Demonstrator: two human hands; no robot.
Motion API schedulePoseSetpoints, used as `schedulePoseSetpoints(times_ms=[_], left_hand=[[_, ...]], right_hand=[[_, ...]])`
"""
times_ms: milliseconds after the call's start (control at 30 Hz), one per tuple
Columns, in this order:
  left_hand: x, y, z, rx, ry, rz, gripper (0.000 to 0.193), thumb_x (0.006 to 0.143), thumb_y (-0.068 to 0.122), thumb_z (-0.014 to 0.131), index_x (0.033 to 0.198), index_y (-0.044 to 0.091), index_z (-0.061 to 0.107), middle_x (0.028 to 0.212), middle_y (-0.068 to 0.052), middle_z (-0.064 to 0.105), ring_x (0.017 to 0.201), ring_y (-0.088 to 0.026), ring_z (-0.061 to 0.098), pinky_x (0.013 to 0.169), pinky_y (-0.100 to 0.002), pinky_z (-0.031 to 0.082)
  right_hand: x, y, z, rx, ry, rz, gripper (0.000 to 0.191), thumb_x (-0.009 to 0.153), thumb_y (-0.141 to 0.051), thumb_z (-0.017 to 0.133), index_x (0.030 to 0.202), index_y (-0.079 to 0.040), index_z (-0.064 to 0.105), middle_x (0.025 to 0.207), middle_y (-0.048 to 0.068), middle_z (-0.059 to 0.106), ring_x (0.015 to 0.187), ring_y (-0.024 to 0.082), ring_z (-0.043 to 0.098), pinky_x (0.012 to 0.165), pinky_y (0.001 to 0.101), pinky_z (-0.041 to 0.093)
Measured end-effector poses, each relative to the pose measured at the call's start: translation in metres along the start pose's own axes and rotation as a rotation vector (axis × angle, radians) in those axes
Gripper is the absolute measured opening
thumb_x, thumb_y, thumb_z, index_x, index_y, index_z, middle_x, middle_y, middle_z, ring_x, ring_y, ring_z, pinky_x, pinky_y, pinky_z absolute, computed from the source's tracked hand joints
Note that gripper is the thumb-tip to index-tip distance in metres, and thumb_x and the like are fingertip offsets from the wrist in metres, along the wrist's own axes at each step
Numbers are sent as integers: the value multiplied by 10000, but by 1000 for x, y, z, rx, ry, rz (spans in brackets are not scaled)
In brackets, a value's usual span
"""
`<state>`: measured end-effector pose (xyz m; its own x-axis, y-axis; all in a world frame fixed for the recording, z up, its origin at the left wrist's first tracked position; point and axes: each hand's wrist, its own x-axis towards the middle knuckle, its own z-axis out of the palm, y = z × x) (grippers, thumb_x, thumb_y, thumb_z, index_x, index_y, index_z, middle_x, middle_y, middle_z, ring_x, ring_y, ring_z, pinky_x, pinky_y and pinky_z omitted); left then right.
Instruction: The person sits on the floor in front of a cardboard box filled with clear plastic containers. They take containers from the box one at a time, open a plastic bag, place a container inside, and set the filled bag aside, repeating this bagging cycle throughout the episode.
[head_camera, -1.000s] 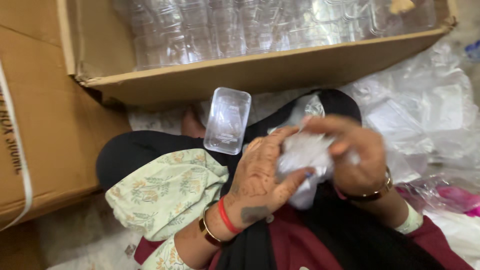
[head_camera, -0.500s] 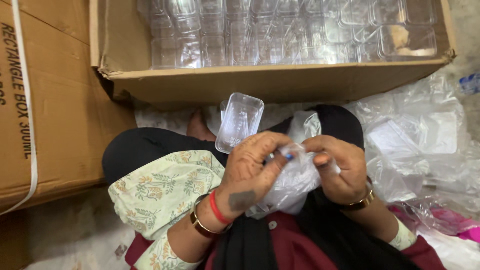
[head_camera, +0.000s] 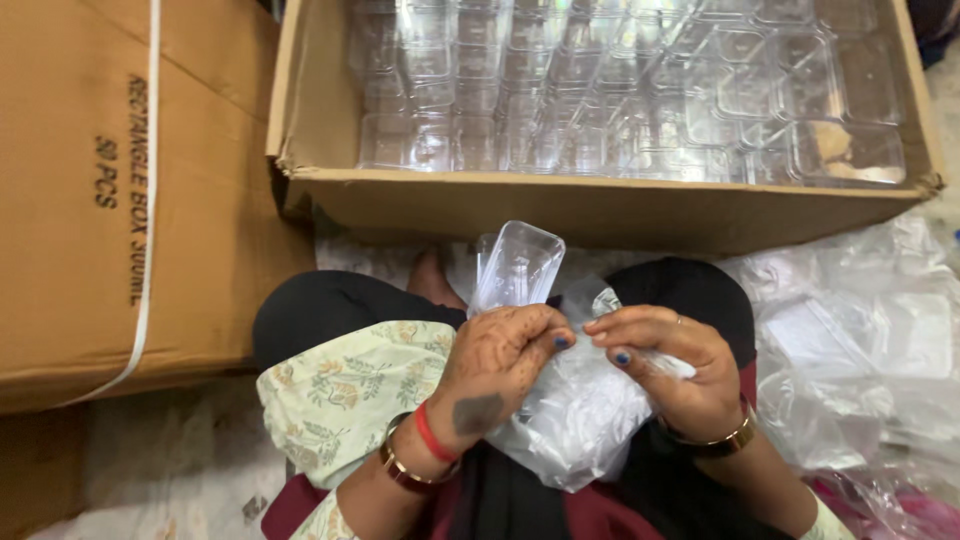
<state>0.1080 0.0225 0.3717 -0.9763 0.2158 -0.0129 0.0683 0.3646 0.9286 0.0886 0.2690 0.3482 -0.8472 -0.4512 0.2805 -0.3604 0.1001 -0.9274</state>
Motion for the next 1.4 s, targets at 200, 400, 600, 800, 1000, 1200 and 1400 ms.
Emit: schedulePoseSetpoints(times_ms=[200,400,600,800,1000,1200,1400], left_hand=[[2,-22,12,-787,45,-15,195,1073,149,549,1013,26,688,980,-62,760,986,-138,662,938,-302,525],[-7,-21,-1,-355,-44,165,350,866,218,728,1130,3,651,1064,-85,691,1029,-190,655,902,-318,517],[-8,-28,12,-160,-58,49,170,962,224,670,979,74,748,883,-50,743,894,-201,713,842,-333,559],[-11,-59,15,-1103,-171,-44,247,1081,265,621,1060,20,642,985,-57,703,957,-152,662,913,-311,525],[-8,-50,-12,-1965,-388,-38,315,1159,304,590,1056,7,605,856,-48,685,787,-142,678,815,-284,568],[31,-69,-25,-1218,58,-55,143,940,-38,609,1027,53,541,1057,-41,689,809,-128,636,689,-280,538],[101,-140,4,-313,442,-11,145,980,22,709,1090,10,616,946,-76,616,842,-107,558,759,-268,501]], right_hand=[[-13,38,11,1109,-79,159,395,1074,-326,666,888,21,692,1027,250,682,897,246,677,812,382,557],[-12,29,22,528,51,236,462,1027,-381,664,862,50,678,1015,187,667,961,224,637,904,352,511],[-11,27,28,394,105,187,535,1029,-451,654,785,25,647,962,167,706,889,193,633,849,315,499],[-31,62,15,964,-176,287,558,995,-494,719,756,-2,606,830,96,641,715,131,560,630,294,462],[-32,67,9,952,-240,633,343,949,-271,766,833,22,630,692,72,611,593,112,549,528,257,431],[26,112,-4,646,45,488,187,890,-144,730,969,-61,581,922,34,627,801,126,603,700,288,525],[76,233,1,650,215,429,297,973,-208,623,1214,-45,564,1160,93,635,979,196,639,819,359,556]])
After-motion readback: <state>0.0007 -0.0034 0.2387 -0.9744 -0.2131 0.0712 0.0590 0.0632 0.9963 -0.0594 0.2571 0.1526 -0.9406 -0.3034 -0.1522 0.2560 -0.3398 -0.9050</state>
